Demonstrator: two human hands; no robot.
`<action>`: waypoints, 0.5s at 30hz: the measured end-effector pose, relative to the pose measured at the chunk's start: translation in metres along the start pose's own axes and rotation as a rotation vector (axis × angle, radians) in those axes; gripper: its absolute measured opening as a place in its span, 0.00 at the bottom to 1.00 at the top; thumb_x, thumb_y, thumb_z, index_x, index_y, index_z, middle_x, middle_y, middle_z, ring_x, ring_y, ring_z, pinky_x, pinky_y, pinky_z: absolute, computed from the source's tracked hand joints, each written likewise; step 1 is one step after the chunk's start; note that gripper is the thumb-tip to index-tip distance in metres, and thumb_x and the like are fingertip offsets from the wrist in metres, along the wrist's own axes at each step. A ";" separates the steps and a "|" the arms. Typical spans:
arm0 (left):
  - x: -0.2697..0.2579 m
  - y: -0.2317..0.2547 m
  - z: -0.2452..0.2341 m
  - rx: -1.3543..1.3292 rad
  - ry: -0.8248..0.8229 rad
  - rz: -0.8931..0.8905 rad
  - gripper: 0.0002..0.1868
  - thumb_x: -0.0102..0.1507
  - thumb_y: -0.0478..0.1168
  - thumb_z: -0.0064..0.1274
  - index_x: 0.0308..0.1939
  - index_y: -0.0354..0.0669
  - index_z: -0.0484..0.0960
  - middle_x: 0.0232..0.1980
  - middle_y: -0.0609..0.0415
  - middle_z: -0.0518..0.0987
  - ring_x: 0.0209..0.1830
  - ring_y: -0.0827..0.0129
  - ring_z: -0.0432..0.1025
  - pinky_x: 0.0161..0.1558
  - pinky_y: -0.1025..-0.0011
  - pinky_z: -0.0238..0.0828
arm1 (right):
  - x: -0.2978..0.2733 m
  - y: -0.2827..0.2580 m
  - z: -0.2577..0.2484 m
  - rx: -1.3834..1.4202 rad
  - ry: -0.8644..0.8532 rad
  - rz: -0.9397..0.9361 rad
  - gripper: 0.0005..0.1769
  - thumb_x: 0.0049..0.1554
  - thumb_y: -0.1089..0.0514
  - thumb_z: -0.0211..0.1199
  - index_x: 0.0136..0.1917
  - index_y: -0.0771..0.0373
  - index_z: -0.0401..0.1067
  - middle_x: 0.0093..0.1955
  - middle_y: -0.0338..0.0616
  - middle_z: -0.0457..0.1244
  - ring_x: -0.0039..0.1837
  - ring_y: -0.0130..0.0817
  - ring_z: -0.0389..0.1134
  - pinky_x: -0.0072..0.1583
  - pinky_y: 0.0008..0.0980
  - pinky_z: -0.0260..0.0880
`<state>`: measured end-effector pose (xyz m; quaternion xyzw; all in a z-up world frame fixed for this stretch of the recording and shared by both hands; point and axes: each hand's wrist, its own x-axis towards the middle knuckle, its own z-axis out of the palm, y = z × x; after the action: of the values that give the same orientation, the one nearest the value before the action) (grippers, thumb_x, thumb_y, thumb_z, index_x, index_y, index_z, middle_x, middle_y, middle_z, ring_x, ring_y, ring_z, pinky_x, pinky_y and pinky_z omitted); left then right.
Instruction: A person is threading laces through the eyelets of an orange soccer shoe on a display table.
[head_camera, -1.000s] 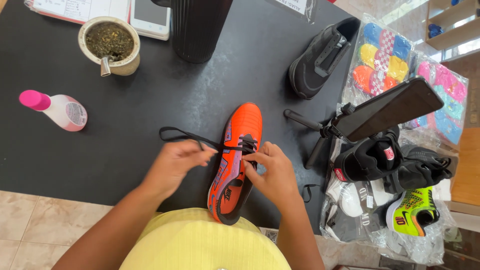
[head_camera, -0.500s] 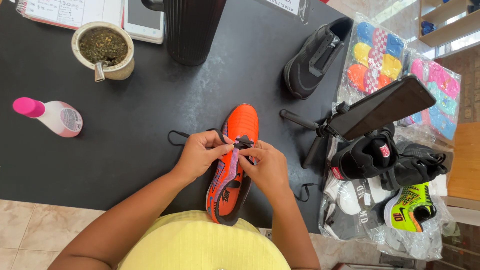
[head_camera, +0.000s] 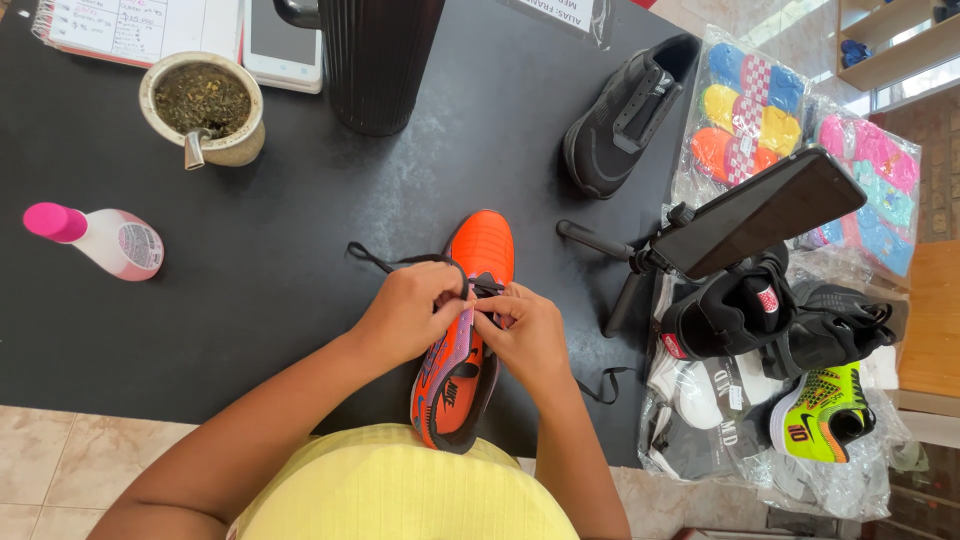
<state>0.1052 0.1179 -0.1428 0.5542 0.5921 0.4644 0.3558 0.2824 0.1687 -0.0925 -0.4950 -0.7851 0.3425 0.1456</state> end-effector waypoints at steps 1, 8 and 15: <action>0.000 -0.001 0.001 0.100 -0.017 0.069 0.04 0.56 0.32 0.60 0.31 0.47 0.82 0.26 0.56 0.79 0.29 0.63 0.78 0.32 0.70 0.76 | 0.000 0.004 0.001 -0.001 0.002 -0.006 0.08 0.48 0.58 0.72 0.44 0.51 0.85 0.28 0.37 0.52 0.33 0.30 0.61 0.42 0.27 0.65; -0.008 0.004 0.004 0.106 0.041 0.069 0.08 0.56 0.33 0.61 0.28 0.47 0.77 0.25 0.58 0.76 0.29 0.64 0.76 0.32 0.70 0.74 | 0.000 0.010 0.005 0.041 0.010 -0.027 0.08 0.47 0.58 0.73 0.43 0.53 0.85 0.27 0.40 0.53 0.33 0.35 0.64 0.42 0.30 0.66; -0.023 -0.010 0.012 -0.190 0.131 -0.079 0.02 0.59 0.37 0.64 0.33 0.44 0.87 0.37 0.53 0.81 0.31 0.65 0.77 0.35 0.73 0.77 | 0.002 0.015 0.007 0.102 -0.012 0.012 0.09 0.47 0.58 0.73 0.44 0.52 0.85 0.27 0.36 0.53 0.33 0.29 0.63 0.43 0.27 0.66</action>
<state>0.1163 0.0971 -0.1578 0.4627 0.5890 0.5391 0.3853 0.2874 0.1715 -0.1080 -0.4895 -0.7645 0.3861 0.1638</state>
